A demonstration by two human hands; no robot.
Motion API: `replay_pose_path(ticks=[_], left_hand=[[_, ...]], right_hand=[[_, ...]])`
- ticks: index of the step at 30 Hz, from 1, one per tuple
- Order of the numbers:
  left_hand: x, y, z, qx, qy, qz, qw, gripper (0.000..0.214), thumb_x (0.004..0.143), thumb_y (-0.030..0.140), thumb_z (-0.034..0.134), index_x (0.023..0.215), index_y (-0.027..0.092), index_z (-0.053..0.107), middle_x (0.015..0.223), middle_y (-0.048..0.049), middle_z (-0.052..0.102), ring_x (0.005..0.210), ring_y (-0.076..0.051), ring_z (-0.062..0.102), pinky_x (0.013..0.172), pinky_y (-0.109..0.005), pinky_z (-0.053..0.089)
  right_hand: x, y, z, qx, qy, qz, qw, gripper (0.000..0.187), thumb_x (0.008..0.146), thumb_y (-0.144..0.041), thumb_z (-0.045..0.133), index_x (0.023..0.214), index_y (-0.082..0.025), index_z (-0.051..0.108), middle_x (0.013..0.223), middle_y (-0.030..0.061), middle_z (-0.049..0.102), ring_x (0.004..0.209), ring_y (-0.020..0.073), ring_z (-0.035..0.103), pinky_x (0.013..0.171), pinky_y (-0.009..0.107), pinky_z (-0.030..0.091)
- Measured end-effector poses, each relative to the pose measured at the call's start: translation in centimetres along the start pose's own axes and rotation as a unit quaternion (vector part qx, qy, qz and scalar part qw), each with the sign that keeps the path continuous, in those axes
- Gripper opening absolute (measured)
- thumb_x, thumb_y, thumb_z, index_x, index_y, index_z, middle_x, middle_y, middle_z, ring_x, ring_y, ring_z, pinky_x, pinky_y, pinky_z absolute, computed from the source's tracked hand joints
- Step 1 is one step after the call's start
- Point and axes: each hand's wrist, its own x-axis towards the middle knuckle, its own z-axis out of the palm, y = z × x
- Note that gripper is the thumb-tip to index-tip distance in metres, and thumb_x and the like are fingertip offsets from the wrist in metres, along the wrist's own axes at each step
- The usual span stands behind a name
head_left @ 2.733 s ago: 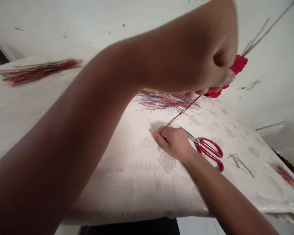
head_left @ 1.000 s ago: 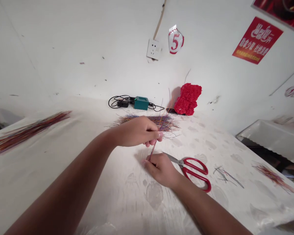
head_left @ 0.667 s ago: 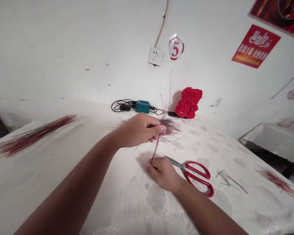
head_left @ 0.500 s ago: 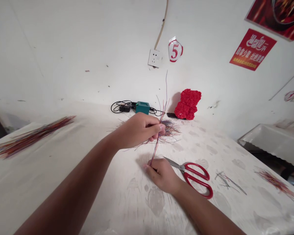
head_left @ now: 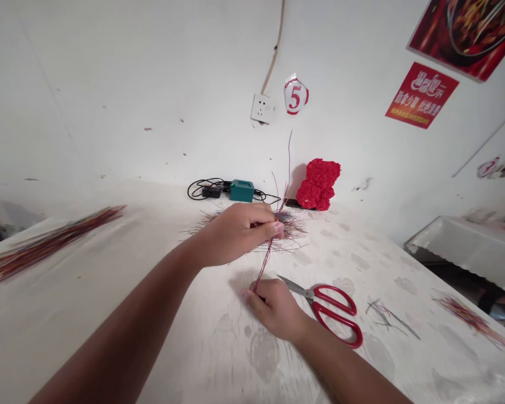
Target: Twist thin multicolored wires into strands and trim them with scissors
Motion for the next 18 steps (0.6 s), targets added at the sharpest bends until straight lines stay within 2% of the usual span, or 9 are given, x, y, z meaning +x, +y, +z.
replay_pose_path(ticks=[4, 7, 13, 18], left_hand=[[0.02, 0.22, 0.00, -0.008, 0.010, 0.010, 1.000, 0.031, 0.097, 0.035, 0.047, 0.083, 0.018, 0.069, 0.081, -0.0010, 0.056, 0.079, -0.013, 0.054, 0.073, -0.028, 0.041], [0.04, 0.30, 0.03, -0.025, 0.013, 0.010, 1.000, 0.032, 0.096, 0.034, 0.049, 0.074, 0.017, 0.064, 0.075, 0.0005, 0.054, 0.075, -0.011, 0.052, 0.070, -0.026, 0.040], [0.05, 0.56, 0.35, -0.109, -0.008, -0.024, 0.994, 0.030, 0.097, 0.035, 0.050, 0.079, 0.017, 0.067, 0.086, -0.0016, 0.070, 0.086, -0.012, 0.063, 0.078, -0.024, 0.047], [0.04, 0.65, 0.52, -0.153, -0.005, -0.028, 0.988, 0.029, 0.097, 0.033, 0.051, 0.083, 0.015, 0.070, 0.082, -0.0026, 0.072, 0.080, -0.010, 0.065, 0.075, -0.021, 0.051]], right_hand=[[-0.01, -0.03, 0.06, 0.002, 0.002, -0.002, 1.000, 0.041, 0.097, -0.027, 0.044, 0.059, -0.019, 0.028, 0.056, -0.0043, 0.032, 0.052, 0.0094, 0.032, 0.053, 0.026, 0.022], [-0.03, 0.00, 0.10, 0.001, 0.003, -0.004, 1.000, 0.041, 0.097, -0.027, 0.044, 0.060, -0.018, 0.029, 0.056, -0.0045, 0.032, 0.052, 0.0092, 0.032, 0.052, 0.026, 0.021], [0.02, 0.02, 0.14, 0.000, 0.006, -0.005, 1.000, 0.040, 0.097, -0.027, 0.044, 0.060, -0.018, 0.030, 0.056, -0.0046, 0.032, 0.052, 0.0090, 0.032, 0.053, 0.026, 0.021], [-0.09, -0.01, 0.18, 0.007, 0.009, -0.005, 1.000, 0.041, 0.097, -0.027, 0.045, 0.060, -0.018, 0.029, 0.056, -0.0049, 0.031, 0.052, 0.0091, 0.030, 0.053, 0.026, 0.022]])
